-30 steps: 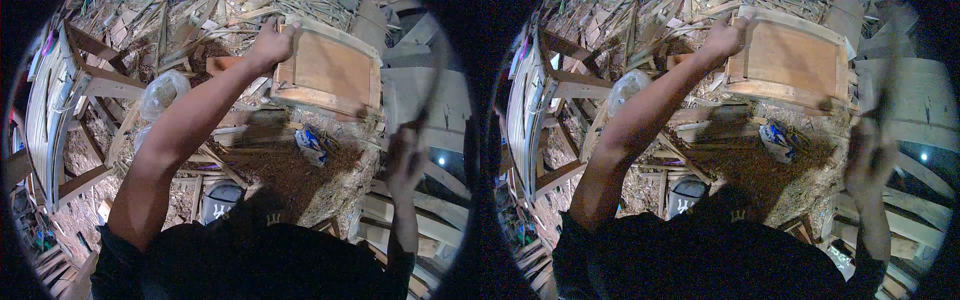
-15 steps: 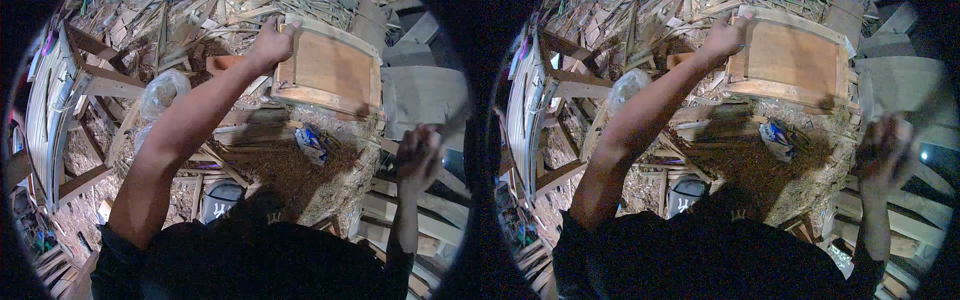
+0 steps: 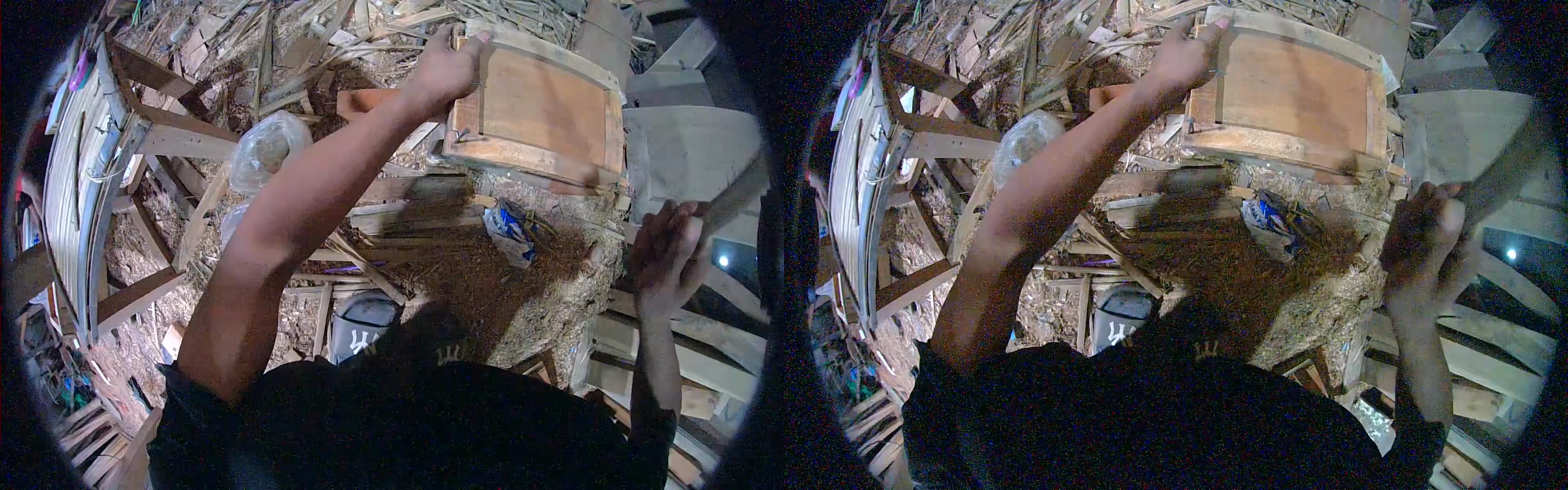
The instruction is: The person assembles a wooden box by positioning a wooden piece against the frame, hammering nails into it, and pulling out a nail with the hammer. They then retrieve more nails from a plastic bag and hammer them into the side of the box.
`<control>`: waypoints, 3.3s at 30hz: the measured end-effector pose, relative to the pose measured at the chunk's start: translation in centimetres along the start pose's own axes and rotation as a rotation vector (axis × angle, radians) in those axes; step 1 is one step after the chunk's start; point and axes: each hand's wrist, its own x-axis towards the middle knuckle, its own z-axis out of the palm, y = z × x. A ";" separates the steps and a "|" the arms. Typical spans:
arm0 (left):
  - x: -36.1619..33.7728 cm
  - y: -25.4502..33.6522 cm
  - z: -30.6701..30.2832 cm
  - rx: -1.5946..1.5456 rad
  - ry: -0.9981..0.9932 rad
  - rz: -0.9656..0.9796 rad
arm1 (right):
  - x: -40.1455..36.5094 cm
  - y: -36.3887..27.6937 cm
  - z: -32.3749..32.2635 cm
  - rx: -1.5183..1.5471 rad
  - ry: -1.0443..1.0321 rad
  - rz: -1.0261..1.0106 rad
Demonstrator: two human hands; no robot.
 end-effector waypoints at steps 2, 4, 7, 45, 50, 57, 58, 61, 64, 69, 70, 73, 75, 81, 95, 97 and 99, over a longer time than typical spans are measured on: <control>0.0 -0.5 0.1 -0.119 -0.029 -0.053 | -1.1 2.1 1.0 0.210 -0.002 0.005; 0.7 -1.0 0.1 0.085 0.023 0.120 | -1.6 3.6 3.7 -0.978 -0.602 -0.298; 0.7 -0.9 -0.5 0.083 -0.031 0.108 | -1.0 1.4 1.9 -0.812 -0.594 -0.244; 1.6 5.1 -2.2 -0.180 -0.417 0.047 | 11.0 2.1 1.9 -0.479 -0.175 -0.229; 1.9 7.5 -0.9 -0.148 -0.374 -0.041 | 13.1 2.8 1.1 -0.327 -0.094 -0.202; 3.1 7.6 0.4 -0.391 -0.288 -0.129 | 15.3 2.8 0.9 -0.300 -0.076 -0.118; 3.2 7.6 0.4 -0.416 -0.298 -0.126 | 15.6 2.7 1.1 -0.320 -0.066 -0.177; 3.4 7.5 0.5 -0.465 -0.321 -0.118 | 16.2 2.5 1.2 -0.333 -0.060 -0.211; 2.6 8.0 0.6 -0.484 -0.319 -0.092 | 17.0 3.0 1.0 -0.313 -0.040 -0.181; 2.0 9.3 1.5 -0.442 -0.241 -0.119 | 18.3 3.8 0.5 -0.310 0.004 -0.164; 2.2 9.1 1.6 -0.436 -0.250 -0.126 | 18.5 3.9 0.6 -0.286 0.009 -0.166; 2.1 8.9 1.4 -0.471 -0.285 -0.105 | 18.7 4.0 0.4 -0.274 0.008 -0.147; 1.4 9.3 1.5 -0.510 -0.311 -0.076 | 18.6 3.9 0.2 -0.286 0.004 -0.126; 1.0 9.3 2.7 -0.419 -0.262 -0.122 | 17.8 3.8 -0.6 -0.353 -0.010 -0.096; -2.8 9.9 3.3 -0.335 -0.433 0.101 | 16.2 6.2 -3.6 -0.209 -0.049 -0.113; -3.0 9.8 3.6 -0.301 -0.401 0.117 | 15.8 5.7 -2.9 -0.163 -0.067 -0.118; -3.0 9.3 4.0 -0.265 -0.366 0.133 | 15.7 6.1 -3.0 -0.125 -0.064 -0.140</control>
